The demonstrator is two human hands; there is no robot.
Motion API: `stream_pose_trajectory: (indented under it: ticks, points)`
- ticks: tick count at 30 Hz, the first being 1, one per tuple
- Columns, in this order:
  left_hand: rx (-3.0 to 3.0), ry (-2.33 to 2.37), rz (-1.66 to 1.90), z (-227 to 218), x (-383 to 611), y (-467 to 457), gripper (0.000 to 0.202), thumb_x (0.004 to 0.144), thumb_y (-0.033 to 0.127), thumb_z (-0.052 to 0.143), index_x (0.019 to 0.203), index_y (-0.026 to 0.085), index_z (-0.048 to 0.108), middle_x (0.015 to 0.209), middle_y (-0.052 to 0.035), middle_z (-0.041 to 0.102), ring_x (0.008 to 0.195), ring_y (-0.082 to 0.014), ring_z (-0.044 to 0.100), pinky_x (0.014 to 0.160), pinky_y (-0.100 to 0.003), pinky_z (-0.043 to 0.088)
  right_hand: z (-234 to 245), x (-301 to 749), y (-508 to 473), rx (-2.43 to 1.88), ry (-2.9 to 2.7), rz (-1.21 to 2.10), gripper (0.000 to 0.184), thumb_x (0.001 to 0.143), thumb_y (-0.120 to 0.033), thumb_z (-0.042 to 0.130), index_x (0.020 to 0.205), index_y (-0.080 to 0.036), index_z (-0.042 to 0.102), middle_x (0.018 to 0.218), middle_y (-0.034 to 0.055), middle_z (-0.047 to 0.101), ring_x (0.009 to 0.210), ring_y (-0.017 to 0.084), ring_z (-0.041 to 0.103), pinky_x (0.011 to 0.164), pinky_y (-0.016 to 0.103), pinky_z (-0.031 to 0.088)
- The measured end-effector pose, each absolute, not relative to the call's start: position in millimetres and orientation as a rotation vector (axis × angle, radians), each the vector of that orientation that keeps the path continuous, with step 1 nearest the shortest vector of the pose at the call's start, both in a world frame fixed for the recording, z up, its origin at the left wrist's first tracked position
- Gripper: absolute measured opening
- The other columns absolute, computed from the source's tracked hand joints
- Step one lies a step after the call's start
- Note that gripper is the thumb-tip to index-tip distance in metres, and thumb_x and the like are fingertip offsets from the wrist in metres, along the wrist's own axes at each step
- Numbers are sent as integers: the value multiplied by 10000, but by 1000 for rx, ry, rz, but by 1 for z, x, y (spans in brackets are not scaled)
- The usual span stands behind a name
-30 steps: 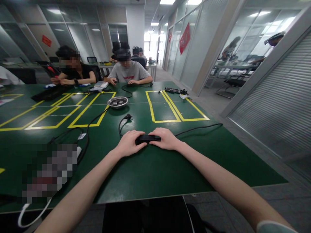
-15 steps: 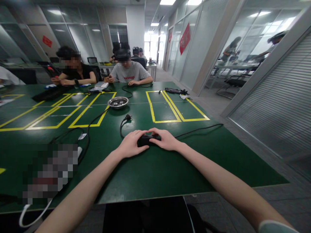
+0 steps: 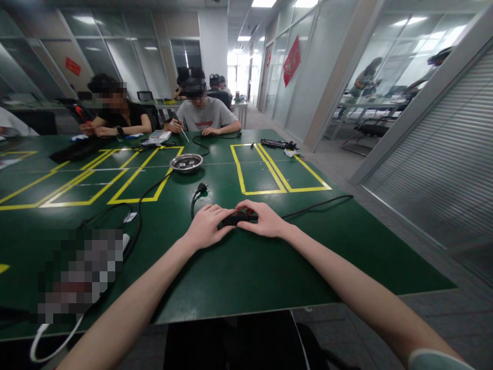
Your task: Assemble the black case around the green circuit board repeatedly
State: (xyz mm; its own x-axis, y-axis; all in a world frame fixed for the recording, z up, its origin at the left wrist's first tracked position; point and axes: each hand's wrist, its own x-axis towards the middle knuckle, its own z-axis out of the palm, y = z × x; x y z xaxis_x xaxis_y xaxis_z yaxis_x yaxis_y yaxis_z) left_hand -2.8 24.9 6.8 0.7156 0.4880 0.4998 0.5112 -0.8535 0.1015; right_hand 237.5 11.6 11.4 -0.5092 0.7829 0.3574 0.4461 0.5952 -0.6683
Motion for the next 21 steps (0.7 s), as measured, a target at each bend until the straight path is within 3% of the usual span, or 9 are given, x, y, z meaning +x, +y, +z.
stream_pose_trajectory:
  ticks: [5,9,13,18,21]
  points:
    - [-2902,-947,-896,7,-4,24,298,961,391,658,1188,201,684,1031,-81,769,938,-249,710,858,-384,537,12,240,12,-915,-2350,373,271,916,-297,672,1172,-207,662,1104,93,756,994,244,719,879,344,529]
    - [-2898,-891,-1012,6,-5,24,248,964,351,654,1154,195,688,1027,-81,773,932,-242,715,854,-376,539,10,241,13,-944,-2359,405,280,908,-321,691,1164,-213,654,1068,79,751,939,234,709,838,328,514]
    - [-2916,-839,-1016,4,-5,23,197,956,316,664,1103,190,701,990,-80,775,897,-239,712,825,-376,533,10,243,15,-915,-2278,723,325,871,-385,719,1117,-200,616,1027,54,717,893,202,665,802,311,496]
    - [-2931,-821,-1037,1,-2,22,232,950,335,688,1137,198,701,1017,-78,781,912,-239,713,835,-384,535,10,247,21,-935,-2105,1328,408,873,-485,699,1132,-209,548,853,-9,675,711,138,613,625,242,461]
    - [-2942,-823,-1051,1,0,22,262,931,319,710,1173,221,697,1073,-78,778,983,-249,716,894,-404,546,9,246,22,-935,-2026,1437,442,827,-495,751,1093,-211,542,824,-19,663,667,125,614,577,222,450]
